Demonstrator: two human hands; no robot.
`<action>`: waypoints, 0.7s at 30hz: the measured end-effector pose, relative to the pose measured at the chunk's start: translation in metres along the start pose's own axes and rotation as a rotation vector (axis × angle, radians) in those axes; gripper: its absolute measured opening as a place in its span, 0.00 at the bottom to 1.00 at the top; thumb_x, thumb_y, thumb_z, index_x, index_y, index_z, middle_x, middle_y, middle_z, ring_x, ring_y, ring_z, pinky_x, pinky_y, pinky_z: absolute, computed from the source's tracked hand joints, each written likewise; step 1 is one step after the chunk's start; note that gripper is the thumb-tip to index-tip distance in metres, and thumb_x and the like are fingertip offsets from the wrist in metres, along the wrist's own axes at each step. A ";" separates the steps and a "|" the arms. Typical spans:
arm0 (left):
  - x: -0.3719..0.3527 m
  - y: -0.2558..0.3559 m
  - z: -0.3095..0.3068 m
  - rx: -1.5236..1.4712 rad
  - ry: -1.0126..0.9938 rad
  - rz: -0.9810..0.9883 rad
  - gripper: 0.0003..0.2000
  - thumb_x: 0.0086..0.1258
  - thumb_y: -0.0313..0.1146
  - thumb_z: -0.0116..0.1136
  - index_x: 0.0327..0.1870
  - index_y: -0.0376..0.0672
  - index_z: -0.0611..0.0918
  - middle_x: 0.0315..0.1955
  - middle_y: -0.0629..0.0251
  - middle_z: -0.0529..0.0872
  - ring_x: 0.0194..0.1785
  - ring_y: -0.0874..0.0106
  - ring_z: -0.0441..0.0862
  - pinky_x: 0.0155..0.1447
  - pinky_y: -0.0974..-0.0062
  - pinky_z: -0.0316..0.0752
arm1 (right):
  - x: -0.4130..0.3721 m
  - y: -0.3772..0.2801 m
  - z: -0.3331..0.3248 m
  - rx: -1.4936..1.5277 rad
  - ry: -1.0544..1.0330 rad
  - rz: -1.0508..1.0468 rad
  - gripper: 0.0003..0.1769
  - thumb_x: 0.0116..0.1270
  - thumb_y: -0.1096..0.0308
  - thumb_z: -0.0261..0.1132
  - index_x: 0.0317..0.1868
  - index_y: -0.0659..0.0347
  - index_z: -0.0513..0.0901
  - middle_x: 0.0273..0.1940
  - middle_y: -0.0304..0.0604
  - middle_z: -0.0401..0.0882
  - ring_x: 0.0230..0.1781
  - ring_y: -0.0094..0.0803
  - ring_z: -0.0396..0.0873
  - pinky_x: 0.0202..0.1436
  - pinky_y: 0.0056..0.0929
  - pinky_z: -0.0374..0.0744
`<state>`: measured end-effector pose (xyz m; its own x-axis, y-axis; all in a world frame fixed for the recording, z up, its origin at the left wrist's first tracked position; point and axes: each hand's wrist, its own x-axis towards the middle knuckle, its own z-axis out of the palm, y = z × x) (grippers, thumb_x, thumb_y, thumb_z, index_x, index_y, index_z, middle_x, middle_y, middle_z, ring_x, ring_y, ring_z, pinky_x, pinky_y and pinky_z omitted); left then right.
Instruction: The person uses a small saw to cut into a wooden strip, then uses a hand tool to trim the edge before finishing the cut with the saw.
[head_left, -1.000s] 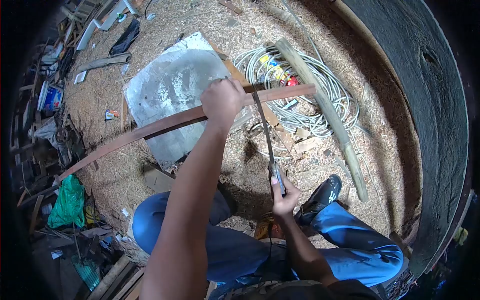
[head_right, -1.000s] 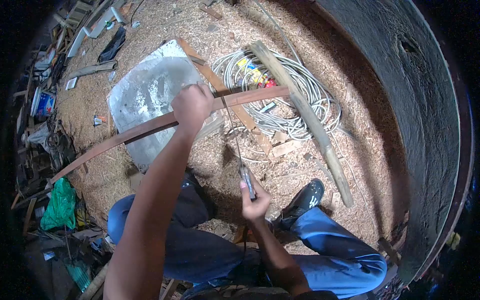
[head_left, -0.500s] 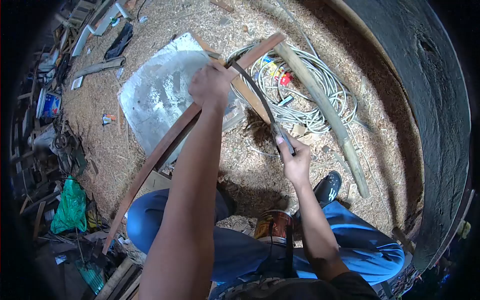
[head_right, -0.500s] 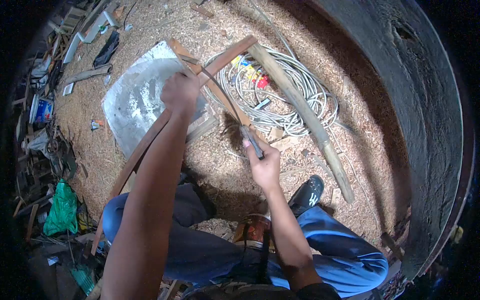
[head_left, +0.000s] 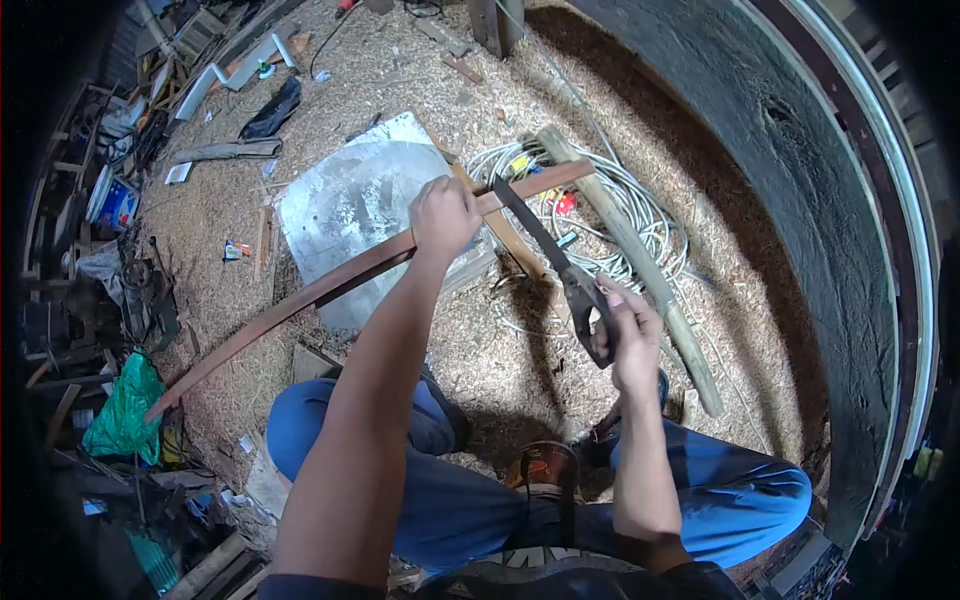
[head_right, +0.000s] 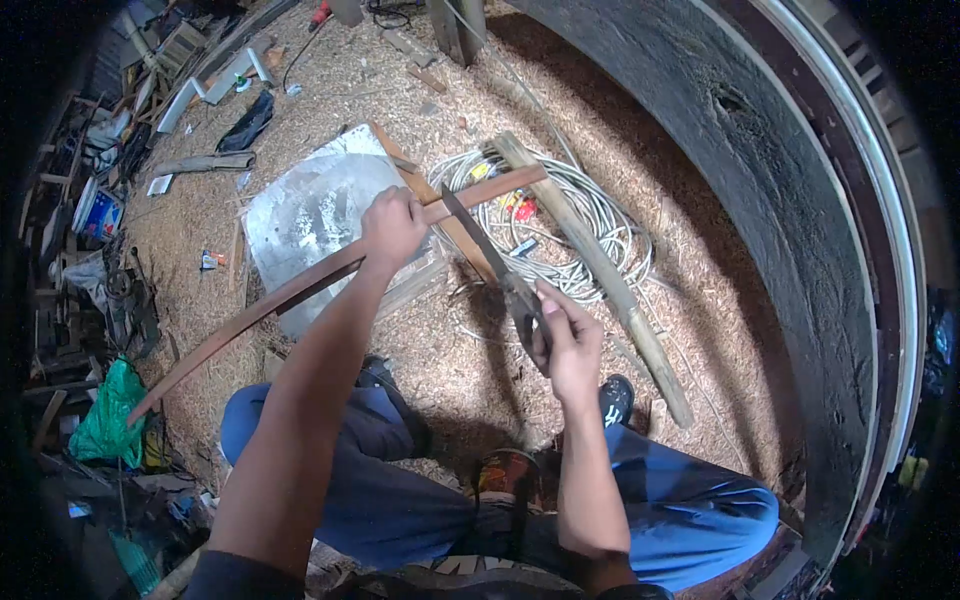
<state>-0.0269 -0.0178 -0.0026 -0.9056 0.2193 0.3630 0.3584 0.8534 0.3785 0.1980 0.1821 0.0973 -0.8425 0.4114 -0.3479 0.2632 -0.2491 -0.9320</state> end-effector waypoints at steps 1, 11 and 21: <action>0.000 -0.001 0.001 0.010 -0.006 0.014 0.08 0.66 0.33 0.58 0.28 0.39 0.83 0.30 0.54 0.85 0.40 0.53 0.84 0.48 0.55 0.79 | -0.003 -0.017 0.001 -0.041 -0.036 -0.063 0.18 0.78 0.68 0.59 0.62 0.65 0.83 0.21 0.32 0.75 0.17 0.16 0.67 0.20 0.18 0.64; -0.025 -0.014 -0.071 0.125 -0.281 0.290 0.24 0.67 0.56 0.65 0.50 0.44 0.82 0.46 0.57 0.79 0.55 0.53 0.74 0.56 0.51 0.71 | 0.032 -0.080 -0.008 -0.319 -0.220 -0.139 0.19 0.80 0.72 0.56 0.67 0.67 0.76 0.33 0.38 0.82 0.24 0.18 0.74 0.30 0.19 0.74; -0.055 -0.013 -0.062 0.132 -0.182 0.335 0.11 0.74 0.43 0.58 0.45 0.47 0.82 0.40 0.59 0.82 0.45 0.57 0.82 0.48 0.58 0.78 | 0.035 -0.060 0.012 -0.602 -0.380 -0.347 0.24 0.70 0.81 0.57 0.65 0.60 0.80 0.52 0.54 0.86 0.43 0.37 0.85 0.48 0.34 0.81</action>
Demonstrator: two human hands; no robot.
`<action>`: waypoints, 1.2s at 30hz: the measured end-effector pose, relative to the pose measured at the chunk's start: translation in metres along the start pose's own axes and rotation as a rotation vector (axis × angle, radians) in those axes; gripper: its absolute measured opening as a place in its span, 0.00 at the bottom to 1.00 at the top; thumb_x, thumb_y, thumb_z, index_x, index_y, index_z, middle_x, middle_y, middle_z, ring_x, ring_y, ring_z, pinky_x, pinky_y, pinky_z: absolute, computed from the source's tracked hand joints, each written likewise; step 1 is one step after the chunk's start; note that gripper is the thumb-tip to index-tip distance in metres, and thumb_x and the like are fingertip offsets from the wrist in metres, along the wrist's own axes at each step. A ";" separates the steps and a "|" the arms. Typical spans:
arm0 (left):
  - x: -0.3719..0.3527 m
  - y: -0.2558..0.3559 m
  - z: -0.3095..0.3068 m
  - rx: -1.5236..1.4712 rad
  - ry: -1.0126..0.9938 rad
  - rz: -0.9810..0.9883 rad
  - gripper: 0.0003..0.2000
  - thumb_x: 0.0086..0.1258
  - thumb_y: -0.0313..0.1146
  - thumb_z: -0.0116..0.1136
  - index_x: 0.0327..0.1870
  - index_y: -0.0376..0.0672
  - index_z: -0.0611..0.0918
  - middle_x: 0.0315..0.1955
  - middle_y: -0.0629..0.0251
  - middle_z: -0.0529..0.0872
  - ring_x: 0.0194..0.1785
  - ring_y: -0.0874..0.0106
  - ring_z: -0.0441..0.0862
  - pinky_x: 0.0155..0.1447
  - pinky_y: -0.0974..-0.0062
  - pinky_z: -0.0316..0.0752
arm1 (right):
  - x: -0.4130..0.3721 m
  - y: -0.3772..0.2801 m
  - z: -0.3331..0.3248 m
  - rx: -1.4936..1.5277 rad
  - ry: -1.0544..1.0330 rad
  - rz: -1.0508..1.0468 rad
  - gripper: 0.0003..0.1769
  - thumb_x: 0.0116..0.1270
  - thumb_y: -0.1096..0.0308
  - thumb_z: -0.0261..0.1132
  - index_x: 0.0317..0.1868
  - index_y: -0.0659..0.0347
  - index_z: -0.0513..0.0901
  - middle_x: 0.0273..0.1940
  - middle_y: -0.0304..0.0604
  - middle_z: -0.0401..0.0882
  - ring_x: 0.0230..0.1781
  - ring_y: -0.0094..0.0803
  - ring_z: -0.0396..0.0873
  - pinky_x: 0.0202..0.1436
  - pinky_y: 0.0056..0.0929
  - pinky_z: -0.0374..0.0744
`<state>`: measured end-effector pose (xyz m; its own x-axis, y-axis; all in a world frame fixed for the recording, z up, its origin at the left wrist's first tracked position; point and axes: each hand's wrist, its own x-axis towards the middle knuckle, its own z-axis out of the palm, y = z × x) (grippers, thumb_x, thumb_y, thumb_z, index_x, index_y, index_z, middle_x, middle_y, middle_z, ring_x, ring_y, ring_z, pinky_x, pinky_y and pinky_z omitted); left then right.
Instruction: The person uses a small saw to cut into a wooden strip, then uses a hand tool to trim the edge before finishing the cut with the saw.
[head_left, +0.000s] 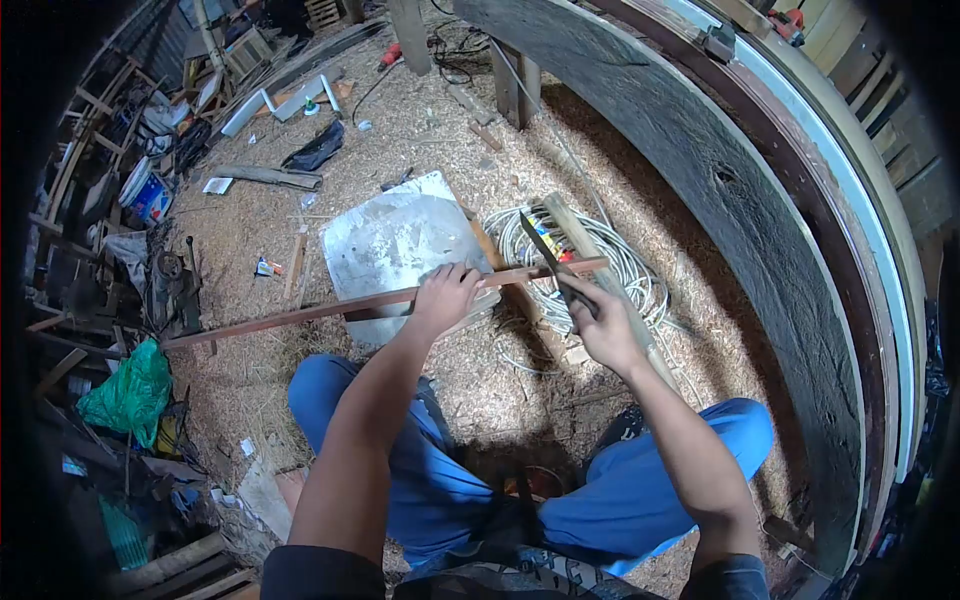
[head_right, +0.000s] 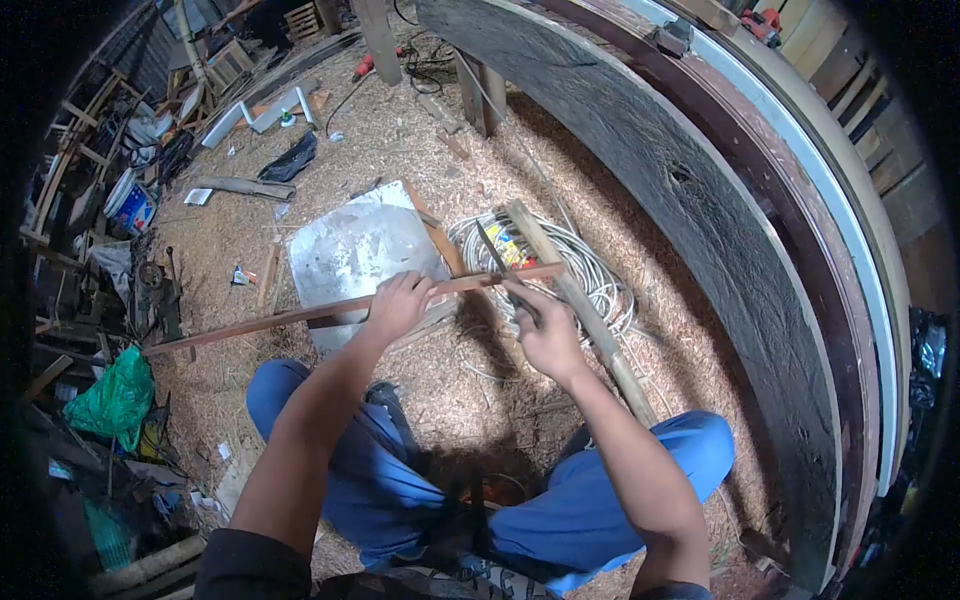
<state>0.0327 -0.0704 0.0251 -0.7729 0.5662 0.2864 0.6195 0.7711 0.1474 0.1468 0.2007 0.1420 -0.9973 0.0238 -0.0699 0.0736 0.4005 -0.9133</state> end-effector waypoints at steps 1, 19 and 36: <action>0.000 0.000 -0.004 -0.082 -0.021 -0.009 0.10 0.75 0.43 0.57 0.43 0.47 0.82 0.38 0.58 0.84 0.40 0.56 0.85 0.43 0.57 0.80 | 0.002 -0.001 0.003 0.004 -0.002 -0.002 0.24 0.70 0.81 0.57 0.65 0.60 0.80 0.52 0.54 0.86 0.43 0.37 0.85 0.48 0.34 0.81; 0.041 0.055 -0.172 -0.247 -0.167 -0.315 0.21 0.83 0.49 0.43 0.45 0.43 0.85 0.32 0.40 0.85 0.41 0.40 0.84 0.47 0.46 0.78 | -0.009 -0.092 -0.067 -0.246 0.366 -0.630 0.26 0.57 0.88 0.62 0.54 0.57 0.88 0.41 0.50 0.83 0.38 0.43 0.84 0.42 0.38 0.80; 0.027 0.039 -0.166 -0.377 -0.256 -0.243 0.21 0.83 0.50 0.45 0.48 0.42 0.85 0.31 0.41 0.86 0.41 0.40 0.84 0.47 0.49 0.78 | -0.003 -0.084 -0.074 -0.434 0.431 -0.536 0.21 0.70 0.80 0.63 0.62 0.56 0.84 0.39 0.50 0.80 0.39 0.44 0.81 0.46 0.38 0.79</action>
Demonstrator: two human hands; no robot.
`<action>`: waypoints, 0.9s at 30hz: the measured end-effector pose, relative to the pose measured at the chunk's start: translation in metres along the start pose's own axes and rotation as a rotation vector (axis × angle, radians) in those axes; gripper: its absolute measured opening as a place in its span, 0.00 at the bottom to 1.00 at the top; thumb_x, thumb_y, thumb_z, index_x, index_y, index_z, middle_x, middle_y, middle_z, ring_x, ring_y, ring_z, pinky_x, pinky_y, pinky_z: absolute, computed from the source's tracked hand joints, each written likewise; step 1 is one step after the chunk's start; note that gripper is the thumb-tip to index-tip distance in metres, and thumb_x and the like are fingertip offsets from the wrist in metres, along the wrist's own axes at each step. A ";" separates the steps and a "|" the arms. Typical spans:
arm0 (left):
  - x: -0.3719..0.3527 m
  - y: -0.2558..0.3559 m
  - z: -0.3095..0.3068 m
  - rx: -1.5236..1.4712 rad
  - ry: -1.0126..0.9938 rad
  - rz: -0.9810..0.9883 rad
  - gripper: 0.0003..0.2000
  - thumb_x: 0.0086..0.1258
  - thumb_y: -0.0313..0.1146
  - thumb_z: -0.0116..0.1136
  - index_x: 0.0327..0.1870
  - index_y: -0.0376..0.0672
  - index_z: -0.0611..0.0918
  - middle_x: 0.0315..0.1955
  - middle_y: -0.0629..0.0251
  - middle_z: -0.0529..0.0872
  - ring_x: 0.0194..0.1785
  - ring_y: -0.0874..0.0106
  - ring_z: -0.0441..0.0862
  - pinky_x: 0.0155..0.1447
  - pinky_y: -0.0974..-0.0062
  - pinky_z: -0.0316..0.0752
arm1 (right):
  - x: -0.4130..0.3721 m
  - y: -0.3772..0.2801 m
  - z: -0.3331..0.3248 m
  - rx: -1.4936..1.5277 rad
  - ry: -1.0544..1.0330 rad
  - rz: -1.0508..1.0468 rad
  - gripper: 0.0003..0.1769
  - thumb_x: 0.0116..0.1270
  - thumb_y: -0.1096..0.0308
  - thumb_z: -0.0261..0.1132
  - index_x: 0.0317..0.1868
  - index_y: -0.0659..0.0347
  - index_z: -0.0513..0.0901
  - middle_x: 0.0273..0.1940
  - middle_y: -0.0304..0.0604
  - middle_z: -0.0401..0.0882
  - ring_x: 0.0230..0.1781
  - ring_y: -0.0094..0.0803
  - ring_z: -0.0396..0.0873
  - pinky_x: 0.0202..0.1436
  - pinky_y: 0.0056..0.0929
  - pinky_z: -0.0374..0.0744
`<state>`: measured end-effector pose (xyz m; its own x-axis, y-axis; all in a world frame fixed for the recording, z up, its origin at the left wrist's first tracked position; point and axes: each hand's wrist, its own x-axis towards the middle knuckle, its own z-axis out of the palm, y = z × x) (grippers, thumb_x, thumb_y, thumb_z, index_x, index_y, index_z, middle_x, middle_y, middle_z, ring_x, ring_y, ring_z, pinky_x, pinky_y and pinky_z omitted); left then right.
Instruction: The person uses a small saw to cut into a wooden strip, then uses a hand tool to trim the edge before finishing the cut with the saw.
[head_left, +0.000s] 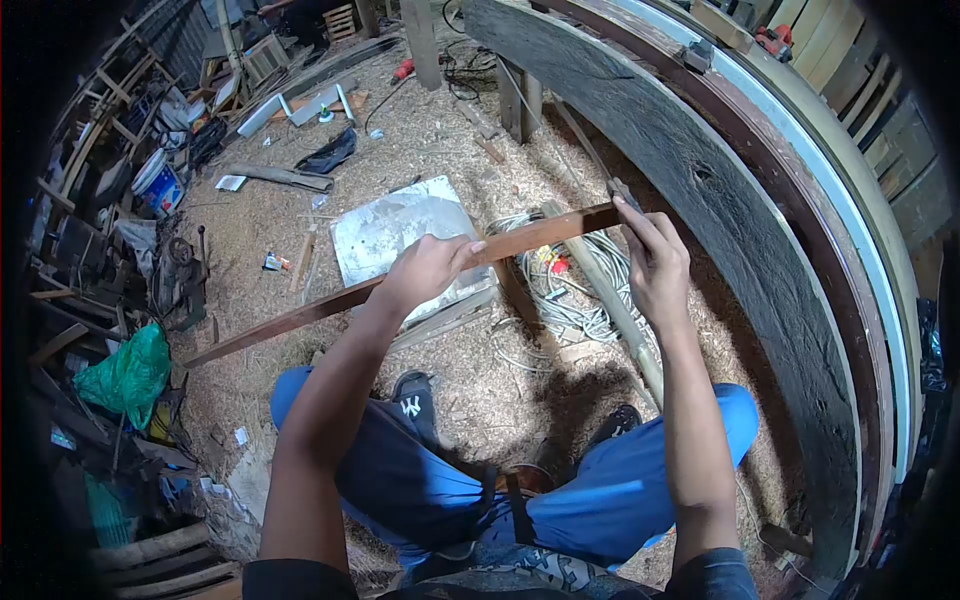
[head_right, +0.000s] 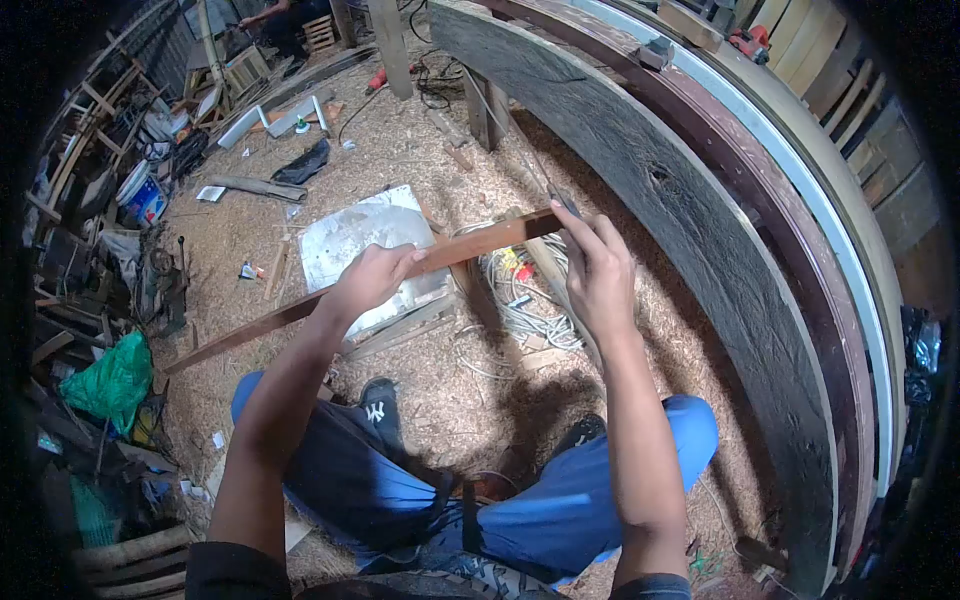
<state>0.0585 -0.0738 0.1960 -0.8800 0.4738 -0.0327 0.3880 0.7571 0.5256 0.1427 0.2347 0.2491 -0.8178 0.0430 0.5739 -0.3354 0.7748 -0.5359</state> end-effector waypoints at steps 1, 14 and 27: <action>0.000 -0.002 0.002 0.003 0.002 0.012 0.23 0.82 0.53 0.45 0.46 0.42 0.85 0.31 0.42 0.86 0.41 0.41 0.84 0.48 0.47 0.78 | -0.001 0.002 0.002 -0.002 -0.004 -0.001 0.21 0.70 0.80 0.63 0.62 0.56 0.84 0.39 0.50 0.80 0.39 0.44 0.81 0.46 0.38 0.79; 0.009 -0.005 0.012 0.027 -0.003 0.129 0.20 0.79 0.50 0.53 0.39 0.40 0.83 0.27 0.45 0.83 0.36 0.45 0.83 0.40 0.53 0.75 | -0.022 0.018 0.028 -0.071 -0.175 0.089 0.22 0.71 0.79 0.61 0.63 0.56 0.83 0.40 0.52 0.78 0.39 0.49 0.81 0.44 0.45 0.77; 0.016 -0.004 0.001 0.057 -0.013 0.116 0.19 0.73 0.50 0.62 0.52 0.47 0.89 0.38 0.50 0.90 0.42 0.50 0.87 0.48 0.58 0.80 | -0.027 0.008 0.031 -0.179 -0.289 0.107 0.24 0.68 0.75 0.61 0.63 0.46 0.82 0.44 0.54 0.77 0.38 0.58 0.82 0.42 0.55 0.81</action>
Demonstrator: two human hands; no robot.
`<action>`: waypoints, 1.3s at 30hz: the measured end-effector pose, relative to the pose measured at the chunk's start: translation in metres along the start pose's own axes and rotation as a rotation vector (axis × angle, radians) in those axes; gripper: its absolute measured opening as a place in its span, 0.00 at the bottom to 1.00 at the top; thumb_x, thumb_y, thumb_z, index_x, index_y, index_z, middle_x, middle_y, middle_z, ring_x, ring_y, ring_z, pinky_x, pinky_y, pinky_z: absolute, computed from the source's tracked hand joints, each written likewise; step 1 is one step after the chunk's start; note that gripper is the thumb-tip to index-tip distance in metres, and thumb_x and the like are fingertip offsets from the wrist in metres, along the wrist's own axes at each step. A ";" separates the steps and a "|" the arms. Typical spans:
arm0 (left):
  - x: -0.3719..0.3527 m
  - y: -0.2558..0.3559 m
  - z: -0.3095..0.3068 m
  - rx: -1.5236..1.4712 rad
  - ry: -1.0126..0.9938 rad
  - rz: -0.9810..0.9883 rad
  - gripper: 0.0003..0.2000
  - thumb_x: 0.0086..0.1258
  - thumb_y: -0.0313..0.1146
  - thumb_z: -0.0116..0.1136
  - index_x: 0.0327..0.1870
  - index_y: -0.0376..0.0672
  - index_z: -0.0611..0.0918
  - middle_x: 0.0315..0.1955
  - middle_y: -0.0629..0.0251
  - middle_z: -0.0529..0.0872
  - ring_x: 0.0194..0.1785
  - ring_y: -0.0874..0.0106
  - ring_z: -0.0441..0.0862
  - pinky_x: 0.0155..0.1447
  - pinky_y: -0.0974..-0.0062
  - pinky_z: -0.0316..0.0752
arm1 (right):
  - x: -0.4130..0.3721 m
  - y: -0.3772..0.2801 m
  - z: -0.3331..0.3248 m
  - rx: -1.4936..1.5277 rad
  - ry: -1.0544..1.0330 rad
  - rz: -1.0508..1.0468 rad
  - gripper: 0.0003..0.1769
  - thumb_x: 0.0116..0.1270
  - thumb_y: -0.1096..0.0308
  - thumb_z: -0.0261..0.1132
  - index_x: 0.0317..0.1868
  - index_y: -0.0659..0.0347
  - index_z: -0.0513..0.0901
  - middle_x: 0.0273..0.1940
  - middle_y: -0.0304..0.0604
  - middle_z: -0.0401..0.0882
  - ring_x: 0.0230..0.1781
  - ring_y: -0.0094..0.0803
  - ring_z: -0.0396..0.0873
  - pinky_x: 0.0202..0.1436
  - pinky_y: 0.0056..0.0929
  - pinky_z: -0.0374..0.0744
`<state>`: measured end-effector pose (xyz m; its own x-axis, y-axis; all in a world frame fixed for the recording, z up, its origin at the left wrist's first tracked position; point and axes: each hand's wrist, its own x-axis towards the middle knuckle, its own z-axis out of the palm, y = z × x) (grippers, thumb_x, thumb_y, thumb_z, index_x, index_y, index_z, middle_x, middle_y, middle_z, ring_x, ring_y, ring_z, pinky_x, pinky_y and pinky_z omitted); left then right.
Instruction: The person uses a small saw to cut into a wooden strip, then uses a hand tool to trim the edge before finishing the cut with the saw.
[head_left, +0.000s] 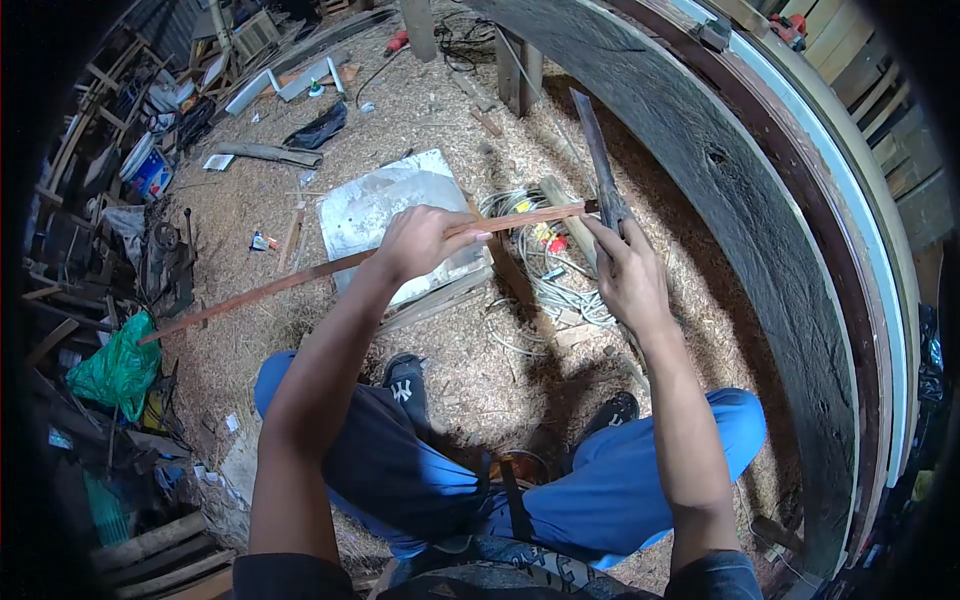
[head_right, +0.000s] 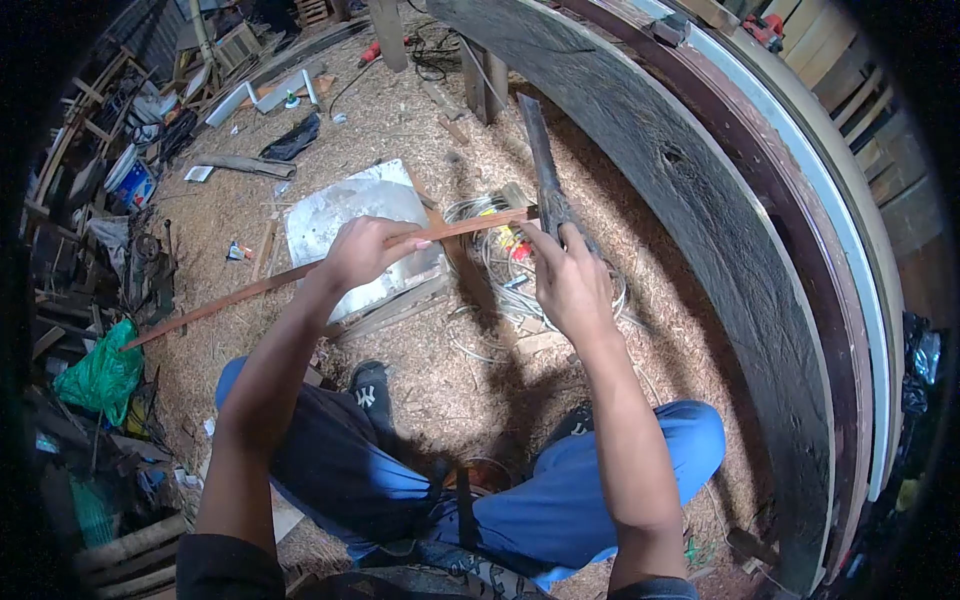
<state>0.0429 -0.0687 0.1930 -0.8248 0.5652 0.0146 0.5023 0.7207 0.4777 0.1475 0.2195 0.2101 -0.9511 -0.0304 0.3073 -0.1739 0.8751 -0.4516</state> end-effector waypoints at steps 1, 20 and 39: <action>0.000 0.000 0.000 0.028 -0.019 -0.018 0.18 0.73 0.50 0.62 0.52 0.46 0.89 0.38 0.50 0.90 0.42 0.50 0.87 0.47 0.58 0.80 | 0.000 -0.001 0.000 -0.046 -0.006 -0.023 0.25 0.68 0.75 0.61 0.64 0.46 0.82 0.44 0.54 0.77 0.36 0.58 0.83 0.42 0.55 0.81; -0.003 0.003 0.019 0.092 0.062 0.163 0.23 0.71 0.56 0.62 0.49 0.43 0.89 0.28 0.50 0.87 0.32 0.51 0.86 0.39 0.58 0.80 | 0.002 -0.009 0.017 -0.309 -0.046 0.035 0.32 0.64 0.75 0.62 0.69 0.40 0.79 0.47 0.58 0.77 0.29 0.55 0.85 0.37 0.51 0.85; 0.001 0.007 0.010 0.159 -0.011 0.183 0.23 0.67 0.56 0.66 0.48 0.45 0.88 0.28 0.52 0.86 0.34 0.51 0.86 0.41 0.56 0.81 | -0.007 -0.009 0.015 -0.332 -0.102 0.039 0.36 0.61 0.77 0.62 0.71 0.41 0.76 0.54 0.63 0.77 0.28 0.55 0.86 0.37 0.50 0.86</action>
<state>0.0485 -0.0593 0.1871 -0.7136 0.6961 0.0787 0.6787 0.6592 0.3238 0.1521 0.2048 0.1993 -0.9789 -0.0271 0.2028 -0.0602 0.9854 -0.1592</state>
